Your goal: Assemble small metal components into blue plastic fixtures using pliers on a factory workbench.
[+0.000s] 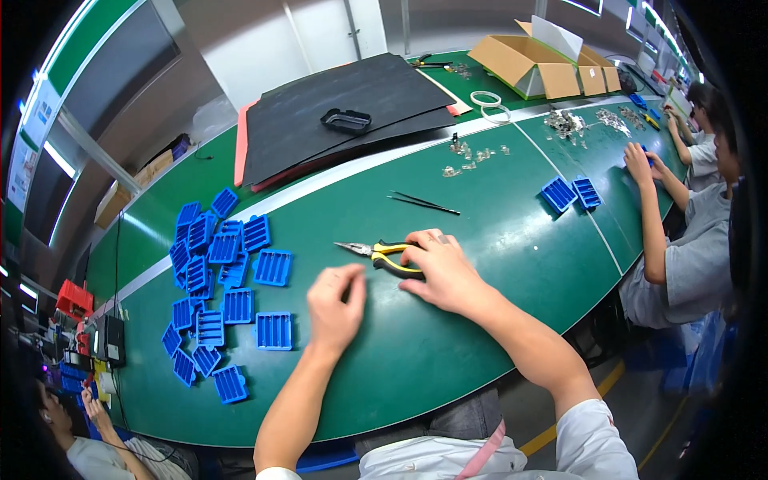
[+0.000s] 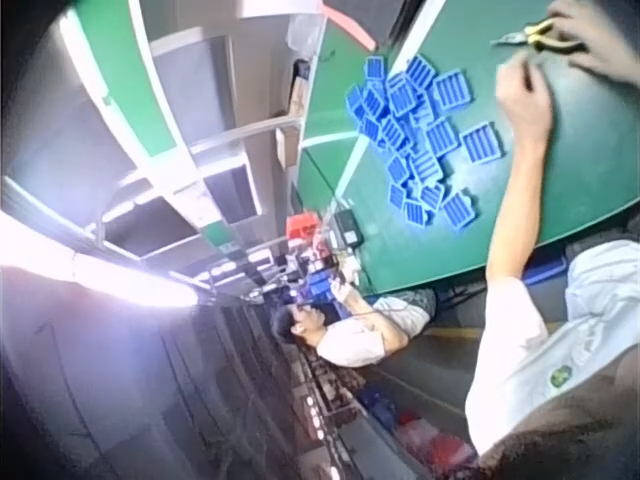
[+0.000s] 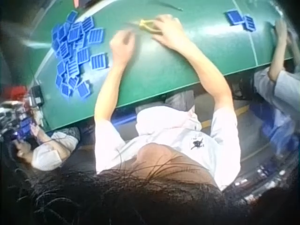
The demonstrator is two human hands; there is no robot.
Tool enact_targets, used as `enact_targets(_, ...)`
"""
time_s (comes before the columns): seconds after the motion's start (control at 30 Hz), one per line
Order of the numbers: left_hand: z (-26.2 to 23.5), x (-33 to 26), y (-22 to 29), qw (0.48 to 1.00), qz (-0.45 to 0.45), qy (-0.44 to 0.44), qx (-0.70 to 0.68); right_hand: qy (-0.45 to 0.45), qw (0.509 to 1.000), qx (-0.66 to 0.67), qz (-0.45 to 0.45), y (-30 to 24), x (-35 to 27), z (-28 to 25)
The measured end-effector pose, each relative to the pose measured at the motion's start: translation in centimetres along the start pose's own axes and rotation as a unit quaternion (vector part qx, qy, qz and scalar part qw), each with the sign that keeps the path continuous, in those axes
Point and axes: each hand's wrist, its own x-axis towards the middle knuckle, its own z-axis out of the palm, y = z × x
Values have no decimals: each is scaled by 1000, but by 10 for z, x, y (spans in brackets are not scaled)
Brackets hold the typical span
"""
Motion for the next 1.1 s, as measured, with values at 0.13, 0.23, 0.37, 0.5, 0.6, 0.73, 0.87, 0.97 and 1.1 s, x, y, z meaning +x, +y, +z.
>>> enact_targets(0.13,-14,10,-28,995,-71,30,67,-29,999,16,14,13,3,-10)
enact_targets(0.23,-13,7,-31,994,-70,17,87,-27,999,20,38,22,4,-17)
enact_targets(0.37,-12,5,-32,994,-46,-9,102,-25,997,47,49,29,5,-19)
enact_targets(0.5,-9,6,-29,995,-18,-26,92,-20,998,48,37,30,5,-19)
enact_targets(0.6,-9,5,-27,993,-24,-47,101,-17,998,45,38,29,4,-19)
enact_targets(0.73,-8,5,-25,992,-23,-69,102,-30,997,46,45,28,4,-20)
enact_targets(0.87,-8,5,-26,991,-17,-77,105,-74,994,44,63,25,6,-25)
enact_targets(0.97,-8,5,-26,992,-12,-72,105,-75,994,56,65,24,5,-26)
enact_targets(1.1,-8,6,-31,993,-23,-77,92,-45,996,55,48,24,5,-23)
